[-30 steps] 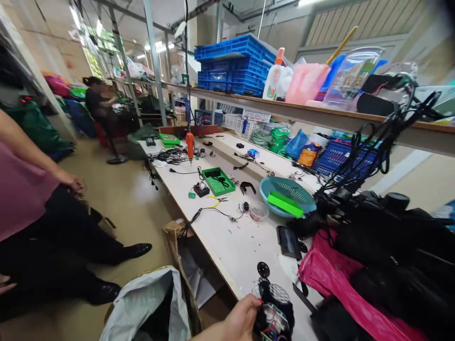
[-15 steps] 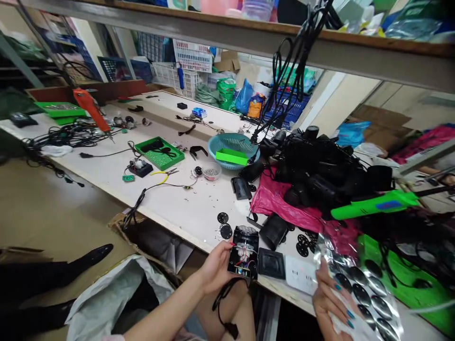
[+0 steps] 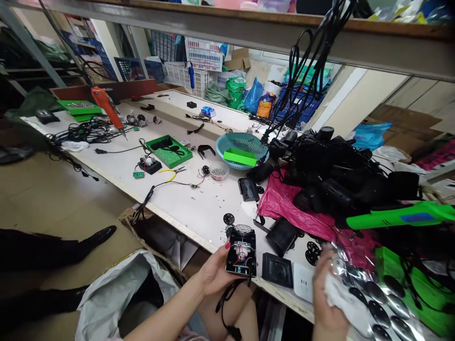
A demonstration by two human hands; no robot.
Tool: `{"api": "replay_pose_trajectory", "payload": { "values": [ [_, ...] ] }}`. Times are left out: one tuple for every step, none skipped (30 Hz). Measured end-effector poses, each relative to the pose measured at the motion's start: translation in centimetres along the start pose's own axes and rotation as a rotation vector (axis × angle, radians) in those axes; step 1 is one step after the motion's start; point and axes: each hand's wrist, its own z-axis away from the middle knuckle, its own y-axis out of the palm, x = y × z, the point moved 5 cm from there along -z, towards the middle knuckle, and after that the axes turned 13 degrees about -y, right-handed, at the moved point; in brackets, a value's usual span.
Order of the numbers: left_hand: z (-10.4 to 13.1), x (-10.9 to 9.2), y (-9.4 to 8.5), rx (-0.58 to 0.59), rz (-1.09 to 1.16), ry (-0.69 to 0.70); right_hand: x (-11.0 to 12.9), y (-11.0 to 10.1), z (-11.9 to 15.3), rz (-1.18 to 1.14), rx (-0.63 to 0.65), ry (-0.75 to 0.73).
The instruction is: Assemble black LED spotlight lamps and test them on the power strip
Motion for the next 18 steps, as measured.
{"api": "replay_pose_trajectory", "payload": {
  "values": [
    [0.0,0.1,-0.3,-0.027,-0.018,0.012,-1.1,0.8,0.4,0.023,0.04,-0.011],
    [0.1,0.1,-0.5,-0.052,-0.038,0.02,-2.3,1.7,0.9,0.058,0.092,-0.012],
    [0.1,0.1,-0.6,-0.071,-0.06,0.027,-3.6,2.7,1.6,0.108,0.146,-0.004],
    [0.2,0.0,-0.6,-0.088,-0.083,0.033,-4.7,3.6,2.3,0.172,0.187,0.006],
    [0.2,-0.1,-0.5,-0.104,-0.108,0.037,-5.5,4.5,3.0,0.237,0.224,0.012],
    [0.1,-0.3,-0.3,-0.122,-0.131,0.039,-6.1,5.3,3.7,0.295,0.253,0.01],
    [0.1,-0.4,-0.1,-0.143,-0.147,0.04,-6.4,6.1,4.4,0.341,0.275,-0.001],
    [0.1,-0.5,0.2,-0.167,-0.154,0.043,-6.4,6.8,4.9,0.38,0.294,-0.01],
    [0.2,-0.6,0.5,-0.191,-0.155,0.044,-6.2,7.4,5.3,0.409,0.314,-0.016],
    [0.2,-0.7,0.8,-0.212,-0.151,0.044,-5.9,7.9,5.6,0.429,0.334,-0.026],
    [0.3,-0.6,1.1,-0.23,-0.142,0.043,-5.4,8.5,5.7,0.439,0.354,-0.039],
    [0.3,-0.5,1.3,-0.246,-0.133,0.041,-4.9,9.1,5.7,0.432,0.379,-0.046],
    [0.3,-0.3,1.4,-0.257,-0.126,0.029,-4.6,9.6,5.6,0.4,0.407,-0.035],
    [0.2,-0.1,1.3,-0.268,-0.12,0.013,-4.5,10.2,5.4,0.341,0.444,0.011],
    [0.0,0.2,1.2,-0.28,-0.113,0.0,-4.8,10.9,5.2,0.265,0.486,0.099],
    [-0.2,0.5,1.0,-0.289,-0.102,-0.006,-5.3,11.5,5.0,0.184,0.525,0.212],
    [-0.5,0.7,0.6,-0.296,-0.085,0.002,-6.0,12.2,4.9,0.112,0.554,0.331],
    [-0.9,0.8,0.3,-0.302,-0.061,0.023,-6.8,12.7,4.7,0.056,0.568,0.432]
  ]
}}
